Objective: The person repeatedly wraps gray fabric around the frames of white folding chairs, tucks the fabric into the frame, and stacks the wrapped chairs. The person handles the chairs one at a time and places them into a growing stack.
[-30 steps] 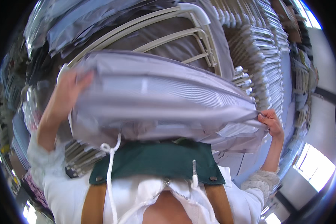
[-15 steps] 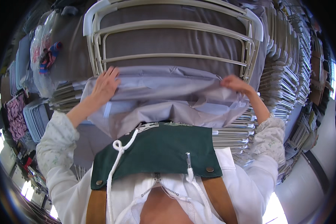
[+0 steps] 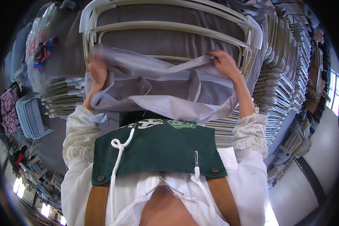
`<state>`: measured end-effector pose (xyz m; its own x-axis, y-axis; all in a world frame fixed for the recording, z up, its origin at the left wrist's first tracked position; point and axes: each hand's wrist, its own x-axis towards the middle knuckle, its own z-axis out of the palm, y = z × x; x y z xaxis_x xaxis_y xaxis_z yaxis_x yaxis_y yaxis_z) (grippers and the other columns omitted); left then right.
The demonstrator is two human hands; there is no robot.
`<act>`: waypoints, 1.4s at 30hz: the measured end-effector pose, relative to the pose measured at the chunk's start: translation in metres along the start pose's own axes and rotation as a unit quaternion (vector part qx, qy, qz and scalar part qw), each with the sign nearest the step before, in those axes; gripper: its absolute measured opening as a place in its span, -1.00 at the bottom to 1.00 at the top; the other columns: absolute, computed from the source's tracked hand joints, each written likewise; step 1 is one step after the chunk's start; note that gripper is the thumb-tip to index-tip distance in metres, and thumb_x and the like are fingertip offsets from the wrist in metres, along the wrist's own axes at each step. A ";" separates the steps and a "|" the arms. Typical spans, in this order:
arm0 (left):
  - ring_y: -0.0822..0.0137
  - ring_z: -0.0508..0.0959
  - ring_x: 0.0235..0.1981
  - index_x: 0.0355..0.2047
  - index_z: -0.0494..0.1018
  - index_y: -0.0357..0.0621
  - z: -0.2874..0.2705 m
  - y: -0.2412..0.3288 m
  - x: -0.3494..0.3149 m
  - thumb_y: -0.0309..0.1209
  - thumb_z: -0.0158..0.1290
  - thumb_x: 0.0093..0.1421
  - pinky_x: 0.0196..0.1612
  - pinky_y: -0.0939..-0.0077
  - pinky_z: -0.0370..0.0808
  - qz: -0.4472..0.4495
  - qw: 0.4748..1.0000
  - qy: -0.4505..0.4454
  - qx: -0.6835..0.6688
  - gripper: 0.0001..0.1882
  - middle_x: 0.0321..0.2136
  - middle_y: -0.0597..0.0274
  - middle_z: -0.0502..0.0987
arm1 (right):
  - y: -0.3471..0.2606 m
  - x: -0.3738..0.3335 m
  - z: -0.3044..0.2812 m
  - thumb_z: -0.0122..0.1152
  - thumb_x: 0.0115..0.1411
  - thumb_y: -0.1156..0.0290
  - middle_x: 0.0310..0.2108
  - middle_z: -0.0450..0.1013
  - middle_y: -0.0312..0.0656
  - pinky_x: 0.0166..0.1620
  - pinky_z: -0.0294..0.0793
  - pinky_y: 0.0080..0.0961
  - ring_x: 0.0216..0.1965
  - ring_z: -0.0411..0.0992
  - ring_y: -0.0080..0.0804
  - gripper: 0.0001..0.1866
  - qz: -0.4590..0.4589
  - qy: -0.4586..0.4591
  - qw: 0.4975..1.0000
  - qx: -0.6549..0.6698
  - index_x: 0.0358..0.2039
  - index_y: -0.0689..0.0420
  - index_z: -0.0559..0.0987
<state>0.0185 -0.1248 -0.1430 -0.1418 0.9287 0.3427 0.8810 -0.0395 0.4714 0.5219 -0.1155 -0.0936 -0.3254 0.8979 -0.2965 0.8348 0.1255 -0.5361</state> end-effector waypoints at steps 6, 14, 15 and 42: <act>-0.30 0.48 -0.37 -0.26 0.43 -0.30 -0.020 0.022 0.006 -0.34 -0.13 0.35 -0.35 -0.01 0.38 -0.022 0.995 0.040 -0.092 -0.75 -0.40 -0.22 0.50 | -0.107 0.069 0.007 0.20 0.27 0.17 -0.36 0.57 -0.19 -0.14 0.46 -0.49 -0.28 0.47 -0.45 -0.64 -0.045 -0.304 0.885 0.350 -0.20 0.26 0.63; -0.26 0.53 -0.40 -0.30 0.48 -0.34 -0.001 0.010 0.000 -0.19 -0.09 0.38 -0.36 0.09 0.42 -0.069 0.997 -0.014 0.025 -0.61 -0.48 -0.25 0.52 | -0.121 0.054 0.024 0.25 0.20 0.41 -0.43 0.52 -0.26 -0.19 0.44 -0.53 -0.33 0.41 -0.59 -0.84 -0.054 -0.184 0.945 0.266 -0.32 0.25 0.62; -0.29 0.52 -0.38 -0.29 0.48 -0.33 0.007 -0.002 -0.009 -0.17 -0.09 0.38 -0.35 0.06 0.42 -0.074 0.993 -0.049 0.077 -0.60 -0.47 -0.26 0.52 | -0.124 0.061 0.018 0.18 0.18 0.51 -0.44 0.54 -0.25 -0.23 0.45 -0.54 -0.36 0.42 -0.58 -0.89 0.036 -0.082 0.956 0.278 -0.32 0.24 0.62; 0.06 0.50 -0.01 -0.11 0.51 -0.35 -0.026 0.168 -0.058 0.09 0.01 0.23 0.21 0.12 0.31 0.128 0.758 -0.597 -0.231 -0.37 -0.16 -0.05 0.56 | -0.064 0.088 0.073 0.14 0.23 0.05 -0.31 0.54 0.14 -0.19 0.42 -0.03 -0.24 0.47 0.18 -0.54 0.028 -0.105 0.994 0.026 -0.41 0.28 0.59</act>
<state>0.1633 -0.1951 -0.0623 0.7590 0.5298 -0.3784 0.5196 -0.1427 0.8424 0.4075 -0.0754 -0.1433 -0.3692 0.7938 -0.4834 0.8322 0.0509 -0.5521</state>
